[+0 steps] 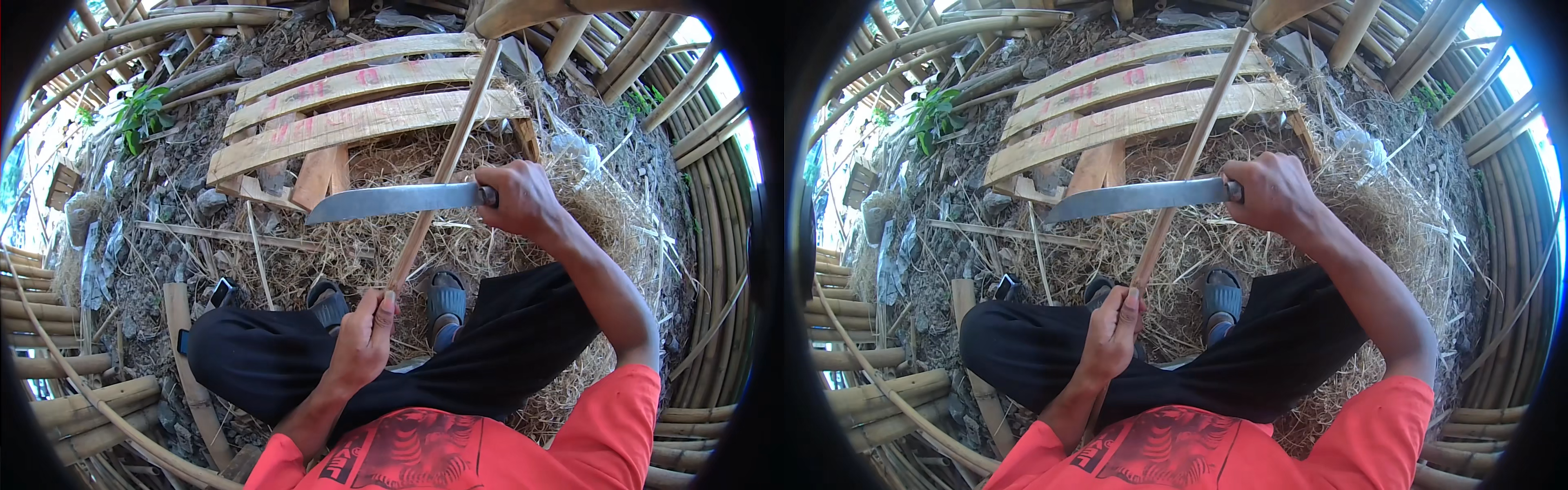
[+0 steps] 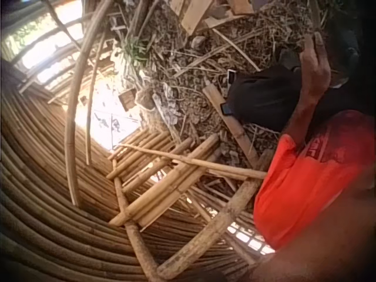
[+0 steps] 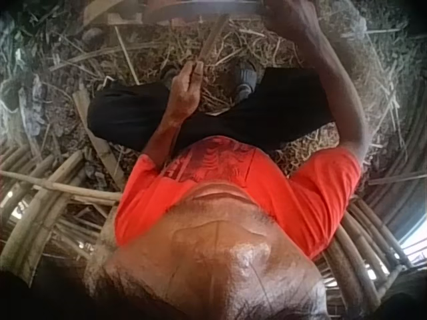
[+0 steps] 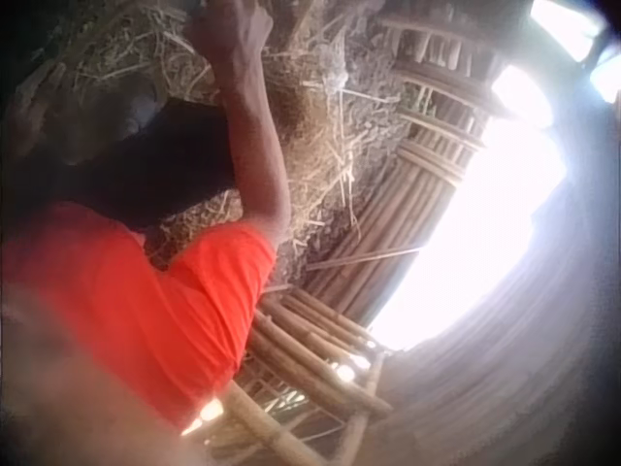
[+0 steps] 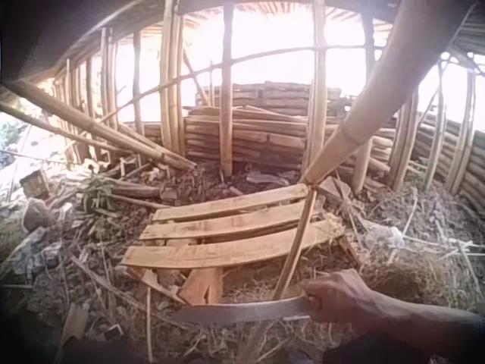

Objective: The person is sharpening a bamboo strip using a large knife by repeatedly scraping the edge of the strip while holding it by hand.

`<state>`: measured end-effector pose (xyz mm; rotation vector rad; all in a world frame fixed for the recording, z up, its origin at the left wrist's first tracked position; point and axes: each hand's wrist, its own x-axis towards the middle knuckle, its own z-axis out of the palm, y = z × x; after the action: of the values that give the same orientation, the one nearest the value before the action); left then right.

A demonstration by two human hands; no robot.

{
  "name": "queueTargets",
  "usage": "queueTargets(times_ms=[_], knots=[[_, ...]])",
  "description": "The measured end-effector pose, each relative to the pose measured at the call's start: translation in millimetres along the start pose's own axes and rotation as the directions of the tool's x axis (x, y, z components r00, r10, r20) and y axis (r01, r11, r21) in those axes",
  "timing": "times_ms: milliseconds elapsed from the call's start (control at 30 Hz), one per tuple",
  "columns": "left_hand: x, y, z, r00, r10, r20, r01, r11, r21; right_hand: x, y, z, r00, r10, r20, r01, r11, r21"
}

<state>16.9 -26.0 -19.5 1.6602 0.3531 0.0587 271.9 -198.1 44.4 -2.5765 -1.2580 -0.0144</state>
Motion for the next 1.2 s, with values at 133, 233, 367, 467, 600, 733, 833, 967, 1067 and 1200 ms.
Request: queueTargets(times_ms=[133, 233, 367, 467, 600, 733, 833, 967, 1067, 1200], knots=[[0, 0, 1, 1.0, 0.018, 0.01, -0.018, 1.0, -0.009, 0, 5, 2, 0.999, -0.027, -0.027, 0.027, 1.0, -0.008], [0, 3, 0, 0.999, 0.036, 0.009, -0.036, 0.999, 0.017, 2, 6, 1, 0.999, -0.027, -0.038, 0.026, 0.999, -0.035], [0, 3, -1, 0.999, 0.043, -0.004, -0.043, 0.999, 0.019, 4, 25, -1, 0.993, 0.037, -0.109, -0.037, 0.999, 0.001], [-2, -1, -2, 1.0, -0.003, 0.011, 0.004, 0.998, -0.064, 3, 41, -9, 0.984, 0.124, -0.125, -0.131, 0.99, -0.047], [-2, 4, -2, 1.0, -0.012, 0.018, 0.012, 1.0, 0.003, 4, 46, -9, 0.98, 0.131, -0.153, -0.147, 0.984, -0.101], [-3, 2, -3, 0.999, -0.036, 0.025, 0.035, 0.999, 0.027, 9, 61, -12, 0.963, 0.192, -0.186, -0.209, 0.975, -0.076], [-5, 4, -3, 0.998, -0.045, 0.054, 0.043, 0.998, 0.046, 6, 78, -19, 0.932, 0.264, -0.249, -0.299, 0.947, -0.117], [-7, 7, -2, 0.994, -0.069, 0.083, 0.064, 0.996, 0.057, 4, 98, -24, 0.897, 0.349, -0.271, -0.377, 0.925, -0.056], [-12, 10, -1, 0.988, -0.077, 0.131, 0.065, 0.994, 0.087, -1, 140, -38, 0.732, 0.623, -0.275, -0.634, 0.771, 0.059], [-9, 17, 5, 0.985, -0.036, 0.167, 0.033, 0.999, 0.02, -32, 191, -19, 0.612, 0.735, -0.291, -0.693, 0.676, 0.251]])
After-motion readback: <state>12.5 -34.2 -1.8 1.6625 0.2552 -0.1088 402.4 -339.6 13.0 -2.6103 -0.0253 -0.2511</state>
